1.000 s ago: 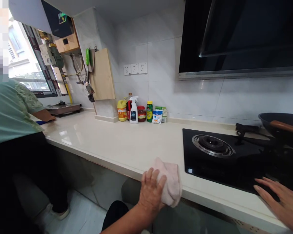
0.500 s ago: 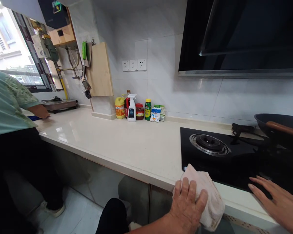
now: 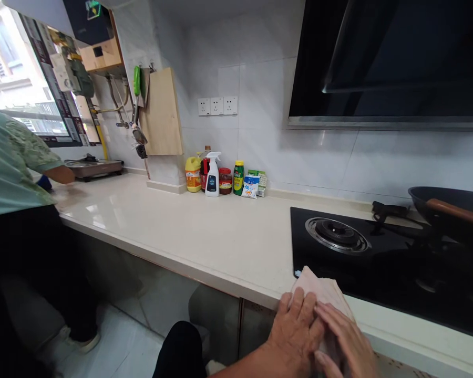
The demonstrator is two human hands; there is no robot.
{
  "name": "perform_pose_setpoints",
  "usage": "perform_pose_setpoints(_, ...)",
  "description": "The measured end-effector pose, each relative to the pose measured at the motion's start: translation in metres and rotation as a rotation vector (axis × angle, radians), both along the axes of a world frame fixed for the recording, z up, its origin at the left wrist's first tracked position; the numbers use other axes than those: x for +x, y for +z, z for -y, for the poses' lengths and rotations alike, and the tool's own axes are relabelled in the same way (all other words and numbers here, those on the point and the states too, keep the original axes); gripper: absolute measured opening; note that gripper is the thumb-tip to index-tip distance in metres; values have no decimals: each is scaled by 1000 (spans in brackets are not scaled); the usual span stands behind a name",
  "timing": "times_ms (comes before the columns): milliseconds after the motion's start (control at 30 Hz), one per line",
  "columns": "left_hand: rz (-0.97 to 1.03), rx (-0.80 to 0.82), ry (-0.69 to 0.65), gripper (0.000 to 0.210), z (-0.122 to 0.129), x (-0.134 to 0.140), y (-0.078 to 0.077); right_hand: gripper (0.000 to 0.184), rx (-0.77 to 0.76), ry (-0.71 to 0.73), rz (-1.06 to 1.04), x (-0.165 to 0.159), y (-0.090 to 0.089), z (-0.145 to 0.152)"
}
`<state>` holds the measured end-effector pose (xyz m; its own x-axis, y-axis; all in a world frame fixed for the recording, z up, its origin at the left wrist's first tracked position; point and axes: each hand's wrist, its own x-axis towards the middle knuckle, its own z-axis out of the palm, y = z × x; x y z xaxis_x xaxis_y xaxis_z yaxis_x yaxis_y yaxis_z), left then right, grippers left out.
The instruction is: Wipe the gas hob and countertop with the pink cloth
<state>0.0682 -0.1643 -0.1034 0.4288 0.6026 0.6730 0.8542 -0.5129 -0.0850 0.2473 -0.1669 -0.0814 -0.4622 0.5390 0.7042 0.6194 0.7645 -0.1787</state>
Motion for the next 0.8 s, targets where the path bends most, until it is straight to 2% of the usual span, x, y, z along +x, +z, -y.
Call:
perform_pose_setpoints(133,54,-271,-235,76,15,-32,45,75,157,-122,121,-11,-13,-8)
perform_pose_setpoints(233,111,-415,-367,65,23,-56,77,72,211,-204,131,-18,-19,-13)
perform_pose_setpoints(267,161,-429,-369,59,24,-64,84,71,225,-226,123,-21,-20,-14)
perform_pose_setpoints(333,283,-358,-255,48,21,-79,90,67,242,-274,102,-29,-21,-16)
perform_pose_setpoints(467,435,-31,185,25,8,-109,79,67,235,-345,46,-57,-18,-15)
perform_pose_setpoints(533,440,49,299,18,3,-119,68,69,209,-333,48,-76,-17,-12)
perform_pose_setpoints(667,422,131,335,23,-1,-124,51,65,206,-312,5,-99,-18,-11)
perform_pose_setpoints(800,417,140,333,26,1,-123,47,64,280,-235,-11,-81,-29,-21)
